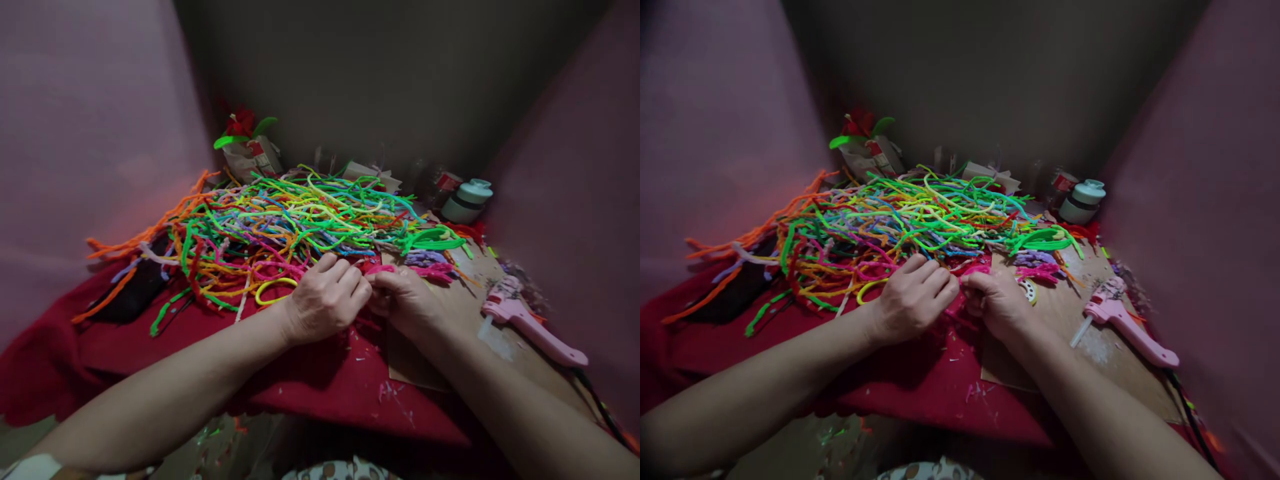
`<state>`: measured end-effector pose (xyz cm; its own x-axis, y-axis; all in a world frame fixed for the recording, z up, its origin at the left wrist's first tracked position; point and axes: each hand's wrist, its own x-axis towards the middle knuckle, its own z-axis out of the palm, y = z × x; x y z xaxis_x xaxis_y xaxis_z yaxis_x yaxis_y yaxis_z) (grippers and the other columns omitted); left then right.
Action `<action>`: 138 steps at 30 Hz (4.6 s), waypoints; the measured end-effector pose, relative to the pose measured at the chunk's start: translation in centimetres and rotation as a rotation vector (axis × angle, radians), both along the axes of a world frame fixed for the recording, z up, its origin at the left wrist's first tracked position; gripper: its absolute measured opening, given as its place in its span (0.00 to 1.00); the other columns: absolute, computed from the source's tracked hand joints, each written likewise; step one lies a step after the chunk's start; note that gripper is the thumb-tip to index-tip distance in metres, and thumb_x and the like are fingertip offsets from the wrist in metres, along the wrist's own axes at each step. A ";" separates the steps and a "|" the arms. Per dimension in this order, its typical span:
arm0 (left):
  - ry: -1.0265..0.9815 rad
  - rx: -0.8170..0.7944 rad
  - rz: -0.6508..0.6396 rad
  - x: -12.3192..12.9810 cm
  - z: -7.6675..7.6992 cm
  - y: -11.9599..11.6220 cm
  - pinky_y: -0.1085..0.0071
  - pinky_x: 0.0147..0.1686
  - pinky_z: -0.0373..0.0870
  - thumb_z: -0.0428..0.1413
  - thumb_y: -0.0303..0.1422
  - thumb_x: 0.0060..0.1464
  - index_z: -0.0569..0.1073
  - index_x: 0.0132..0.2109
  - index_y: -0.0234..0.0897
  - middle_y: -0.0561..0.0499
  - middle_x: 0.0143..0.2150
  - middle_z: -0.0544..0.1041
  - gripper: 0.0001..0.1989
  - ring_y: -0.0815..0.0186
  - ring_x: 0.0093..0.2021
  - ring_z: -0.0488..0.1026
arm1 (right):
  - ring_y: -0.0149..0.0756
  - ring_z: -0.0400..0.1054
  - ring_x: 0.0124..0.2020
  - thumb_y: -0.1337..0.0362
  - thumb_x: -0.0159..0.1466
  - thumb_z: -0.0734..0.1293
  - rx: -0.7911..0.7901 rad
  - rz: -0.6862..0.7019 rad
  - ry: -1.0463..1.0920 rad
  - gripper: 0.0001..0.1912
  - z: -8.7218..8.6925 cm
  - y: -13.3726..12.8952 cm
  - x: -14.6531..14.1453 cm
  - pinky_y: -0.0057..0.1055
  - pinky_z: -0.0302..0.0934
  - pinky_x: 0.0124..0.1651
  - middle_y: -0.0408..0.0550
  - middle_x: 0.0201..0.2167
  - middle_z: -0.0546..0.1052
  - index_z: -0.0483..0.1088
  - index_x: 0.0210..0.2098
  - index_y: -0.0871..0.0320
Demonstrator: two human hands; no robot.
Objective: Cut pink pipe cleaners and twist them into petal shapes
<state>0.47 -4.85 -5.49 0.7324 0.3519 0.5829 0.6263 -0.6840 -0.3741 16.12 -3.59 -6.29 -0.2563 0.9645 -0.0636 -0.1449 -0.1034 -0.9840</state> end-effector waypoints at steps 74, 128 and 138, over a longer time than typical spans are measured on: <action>-0.876 -1.948 -0.091 0.0 1.5 0.4 0.82 0.10 0.50 0.47 0.37 0.56 0.64 0.35 0.35 0.58 0.16 0.67 0.09 0.77 0.10 0.57 | 0.26 0.61 0.19 0.59 0.54 0.68 0.007 -0.076 0.256 0.11 -0.8 0.8 0.4 0.25 0.56 0.25 0.41 0.19 0.71 0.70 0.22 0.60; -0.186 -1.002 0.161 9.7 2.4 7.6 0.75 0.27 0.62 0.50 0.39 0.54 0.75 0.34 0.36 0.51 0.24 0.74 0.13 0.69 0.24 0.70 | 0.27 0.60 0.17 0.61 0.59 0.61 1.093 0.122 -0.518 0.15 -2.8 -2.4 -1.4 0.26 0.51 0.21 0.42 0.14 0.69 0.65 0.18 0.59; 0.127 -0.794 0.309 11.7 1.3 8.3 0.70 0.30 0.63 0.51 0.44 0.52 0.74 0.38 0.37 0.44 0.37 0.77 0.16 0.58 0.37 0.73 | 0.31 0.66 0.20 0.58 0.59 0.60 1.175 0.241 -0.727 0.15 -3.0 -2.4 -2.1 0.27 0.48 0.18 0.43 0.17 0.73 0.64 0.19 0.57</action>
<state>12.13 3.50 -4.20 0.5794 0.8151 0.0004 0.8134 -0.5783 0.0630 13.98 -5.99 -9.25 -0.6798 0.4838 0.5513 0.3307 0.8730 -0.3584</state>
